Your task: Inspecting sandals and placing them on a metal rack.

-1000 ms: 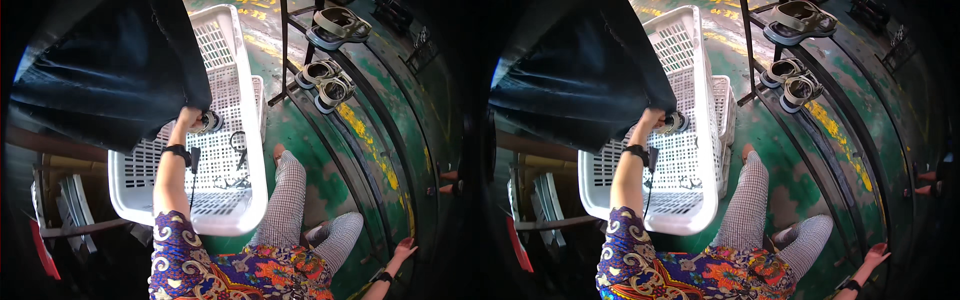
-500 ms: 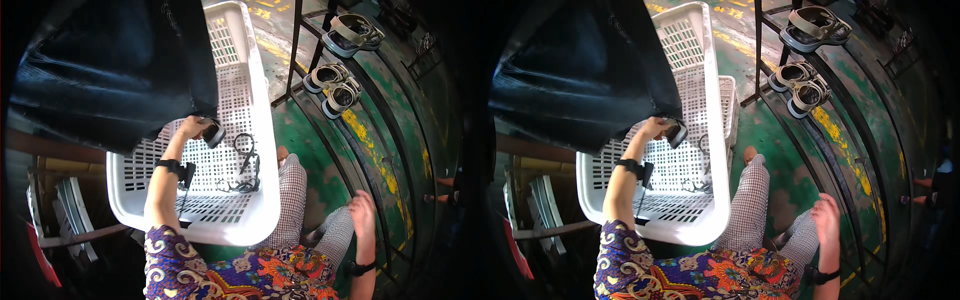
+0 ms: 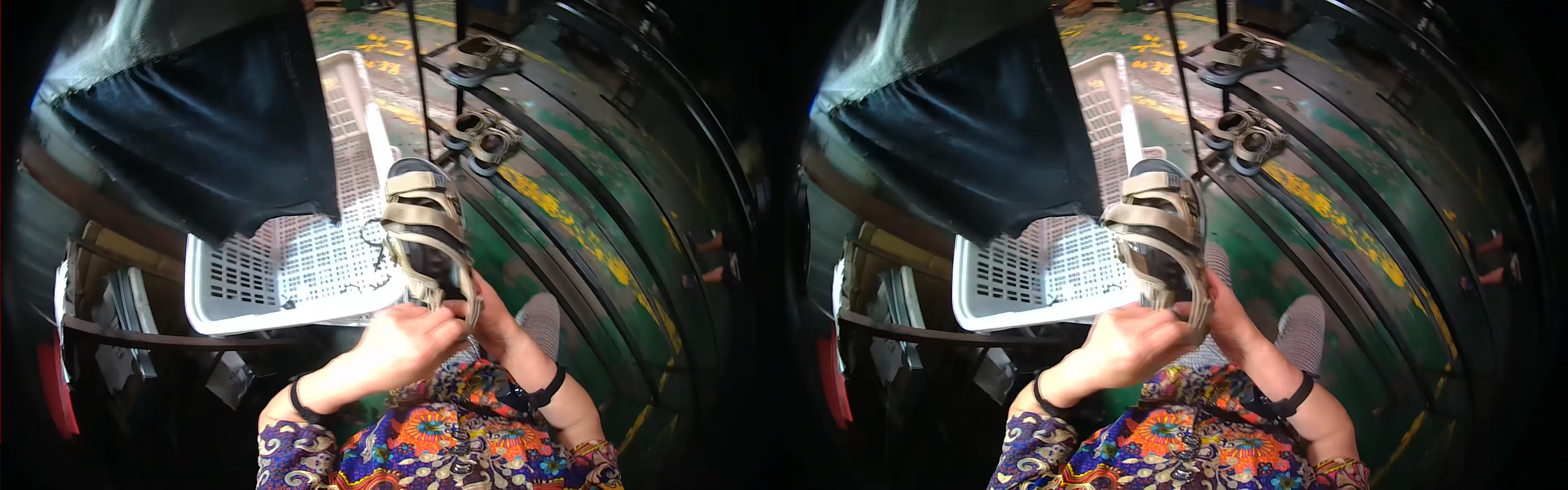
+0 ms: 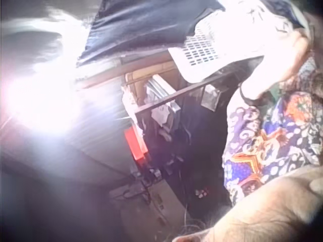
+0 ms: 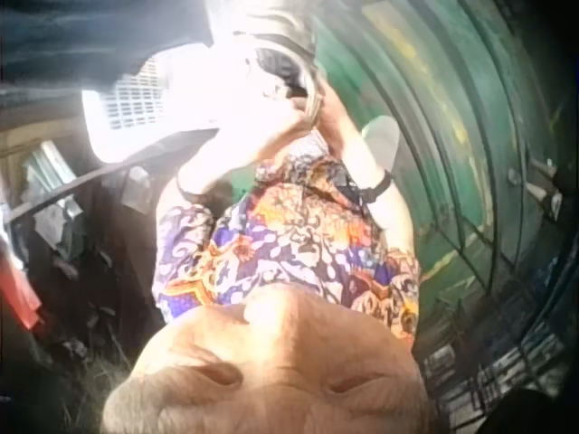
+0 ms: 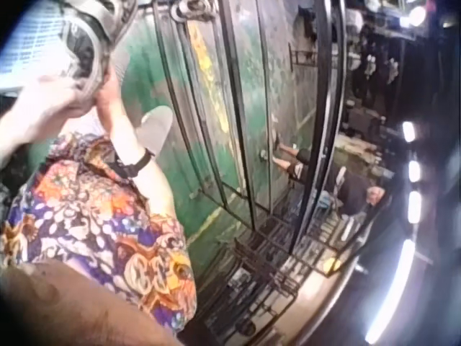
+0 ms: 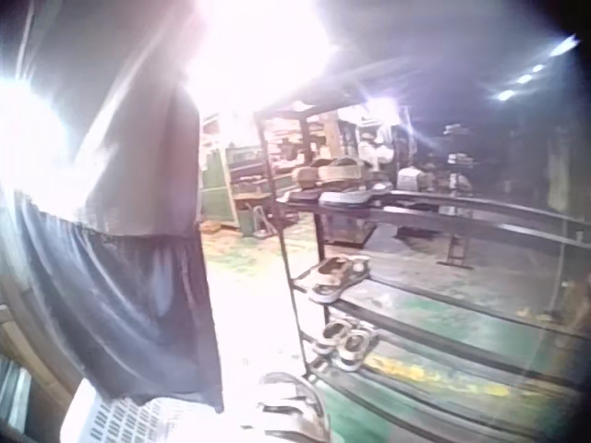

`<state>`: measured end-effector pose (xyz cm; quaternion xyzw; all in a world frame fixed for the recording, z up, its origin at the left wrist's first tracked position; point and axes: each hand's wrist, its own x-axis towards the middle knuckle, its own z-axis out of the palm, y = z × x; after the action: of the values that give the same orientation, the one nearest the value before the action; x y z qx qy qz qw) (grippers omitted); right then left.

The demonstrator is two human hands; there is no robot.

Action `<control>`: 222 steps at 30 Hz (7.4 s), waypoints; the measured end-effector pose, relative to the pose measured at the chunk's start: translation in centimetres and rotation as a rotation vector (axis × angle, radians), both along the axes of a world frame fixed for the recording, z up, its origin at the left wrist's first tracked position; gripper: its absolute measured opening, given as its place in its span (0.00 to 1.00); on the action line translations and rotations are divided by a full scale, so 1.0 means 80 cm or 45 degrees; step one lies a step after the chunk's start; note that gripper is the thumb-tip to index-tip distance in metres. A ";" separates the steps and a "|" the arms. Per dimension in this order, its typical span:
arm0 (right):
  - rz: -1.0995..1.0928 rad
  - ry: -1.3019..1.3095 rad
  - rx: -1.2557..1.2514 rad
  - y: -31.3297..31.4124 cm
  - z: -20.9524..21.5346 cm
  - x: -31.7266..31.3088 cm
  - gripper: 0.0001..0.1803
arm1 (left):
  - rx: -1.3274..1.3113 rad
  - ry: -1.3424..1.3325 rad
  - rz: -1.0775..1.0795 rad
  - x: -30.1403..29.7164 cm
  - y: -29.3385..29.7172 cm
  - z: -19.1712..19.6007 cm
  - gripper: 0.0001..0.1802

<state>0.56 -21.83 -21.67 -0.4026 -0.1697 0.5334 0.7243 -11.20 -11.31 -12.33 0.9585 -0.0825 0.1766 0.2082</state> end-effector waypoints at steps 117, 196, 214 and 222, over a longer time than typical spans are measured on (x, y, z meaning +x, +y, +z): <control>0.146 -0.424 -0.949 -0.175 -0.125 0.113 0.08 | -1.733 0.550 -0.134 0.104 -0.101 -0.312 0.21; 0.134 -0.150 -0.239 -0.188 -0.140 0.144 0.32 | 0.250 -0.299 -0.754 0.189 -0.207 -0.189 0.11; 0.249 0.092 -0.213 -0.168 -0.157 0.158 0.28 | -0.278 0.208 -0.960 0.131 -0.169 -0.232 0.09; -0.166 -0.477 -0.728 -0.129 -0.130 0.122 0.23 | -0.650 0.436 0.263 0.087 -0.087 -0.247 0.38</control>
<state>10.30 -32.18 -32.09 -0.6902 -0.1172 0.4289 0.5709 -4.21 -18.29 -32.12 0.8944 0.0986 0.0481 0.4336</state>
